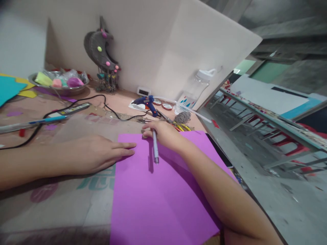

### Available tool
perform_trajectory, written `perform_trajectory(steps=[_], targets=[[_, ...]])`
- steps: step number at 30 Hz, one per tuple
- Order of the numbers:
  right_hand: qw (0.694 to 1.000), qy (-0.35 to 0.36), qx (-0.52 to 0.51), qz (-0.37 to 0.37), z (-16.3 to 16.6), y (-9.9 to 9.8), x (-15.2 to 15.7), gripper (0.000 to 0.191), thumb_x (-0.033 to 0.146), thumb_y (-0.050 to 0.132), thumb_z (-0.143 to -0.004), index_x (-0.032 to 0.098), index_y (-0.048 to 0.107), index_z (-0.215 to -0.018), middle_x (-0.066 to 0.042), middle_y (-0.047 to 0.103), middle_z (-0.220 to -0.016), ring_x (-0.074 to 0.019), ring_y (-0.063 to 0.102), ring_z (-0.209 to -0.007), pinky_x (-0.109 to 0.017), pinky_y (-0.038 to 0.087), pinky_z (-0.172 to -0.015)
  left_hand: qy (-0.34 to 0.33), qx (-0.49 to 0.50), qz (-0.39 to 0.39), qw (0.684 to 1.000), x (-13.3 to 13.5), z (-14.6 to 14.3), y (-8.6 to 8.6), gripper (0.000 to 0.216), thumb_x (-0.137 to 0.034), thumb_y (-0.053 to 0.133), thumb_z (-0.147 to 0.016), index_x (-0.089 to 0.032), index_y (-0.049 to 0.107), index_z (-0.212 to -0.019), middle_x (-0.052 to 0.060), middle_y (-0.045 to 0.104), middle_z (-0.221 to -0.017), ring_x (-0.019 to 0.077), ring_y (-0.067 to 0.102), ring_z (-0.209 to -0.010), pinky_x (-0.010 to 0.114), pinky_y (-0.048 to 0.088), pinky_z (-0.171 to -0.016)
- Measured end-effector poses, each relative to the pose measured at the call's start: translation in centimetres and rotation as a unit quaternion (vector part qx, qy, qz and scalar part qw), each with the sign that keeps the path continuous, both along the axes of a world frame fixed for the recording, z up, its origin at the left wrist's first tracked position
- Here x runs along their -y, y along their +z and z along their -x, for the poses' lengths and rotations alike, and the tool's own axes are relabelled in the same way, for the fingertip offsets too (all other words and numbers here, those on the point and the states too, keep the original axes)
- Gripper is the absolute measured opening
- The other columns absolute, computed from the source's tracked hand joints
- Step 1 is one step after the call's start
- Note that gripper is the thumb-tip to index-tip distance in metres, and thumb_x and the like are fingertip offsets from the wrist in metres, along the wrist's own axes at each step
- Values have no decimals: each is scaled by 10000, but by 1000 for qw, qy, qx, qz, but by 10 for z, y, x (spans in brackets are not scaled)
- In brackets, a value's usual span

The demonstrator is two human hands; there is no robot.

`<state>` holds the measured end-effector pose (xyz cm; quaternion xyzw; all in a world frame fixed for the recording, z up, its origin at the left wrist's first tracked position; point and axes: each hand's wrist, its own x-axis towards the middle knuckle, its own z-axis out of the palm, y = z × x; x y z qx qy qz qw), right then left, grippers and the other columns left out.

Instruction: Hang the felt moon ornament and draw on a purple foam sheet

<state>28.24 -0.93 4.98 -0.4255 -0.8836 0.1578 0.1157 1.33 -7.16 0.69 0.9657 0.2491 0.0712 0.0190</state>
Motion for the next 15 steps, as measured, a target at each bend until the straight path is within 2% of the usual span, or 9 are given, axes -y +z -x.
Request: perform_trajectory(steps=[3, 6, 8, 10, 12, 13, 15], targets=[[1000, -1, 20, 14, 5, 2, 5, 203, 323, 611, -927, 197, 770, -917, -62, 787, -918, -222, 705, -871, -331, 491, -810, 4, -6, 0, 1000, 2, 0, 2, 454, -316, 343, -1090, -281, 573, -1480, 55, 616, -1493, 232, 778, -944, 352, 573, -823], [1000, -25, -5, -13, 6, 4, 7, 288, 358, 496, -1000, 197, 725, -930, -45, 749, -802, -196, 677, -774, -318, 469, -749, 6, -7, 10, 1000, 2, 0, 4, 466, -310, 310, -1098, -274, 566, -1485, 55, 615, -1496, 230, 774, -952, 348, 570, -826], [998, -44, -41, -14, 5, 4, 7, 407, 484, 435, -1025, 191, 680, -882, -30, 674, -669, -177, 621, -649, -310, 449, -674, 4, -2, 16, 1000, 2, 0, 3, 462, -313, 314, -1098, -274, 566, -1483, 55, 609, -1503, 220, 772, -939, 339, 565, -822], [993, -57, -101, 28, 4, 4, 7, 569, 661, 364, -1006, 192, 639, -839, -10, 594, -576, -159, 550, -544, -303, 429, -600, 1, 8, 16, 1000, 1, 0, 2, 448, -325, 336, -1094, -283, 577, -1469, 51, 588, -1525, 205, 769, -920, 329, 558, -821], [979, -61, -177, 74, 4, 5, 7, 655, 742, 285, -987, 190, 631, -917, -14, 598, -603, -158, 542, -545, -300, 434, -582, 3, 12, 12, 1000, 1, 1, 1, 442, -327, 345, -1091, -289, 585, -1460, 45, 581, -1532, 200, 769, -921, 328, 556, -829], [973, -57, -207, 81, 4, 5, 7, 622, 715, 288, -995, 190, 621, -964, -23, 619, -651, -164, 563, -585, -301, 447, -597, 4, 12, 10, 1000, 1, 1, 1, 444, -326, 343, -1090, -288, 590, -1457, 44, 584, -1528, 200, 770, -916, 330, 557, -827], [969, -55, -235, 58, 5, 6, 6, 379, 549, 423, -990, 205, 582, -977, -33, 636, -763, -172, 588, -698, -303, 467, -651, 5, 6, 9, 1000, 1, 1, 2, 451, -324, 338, -1088, -284, 593, -1457, 44, 594, -1518, 206, 773, -910, 335, 562, -822]])
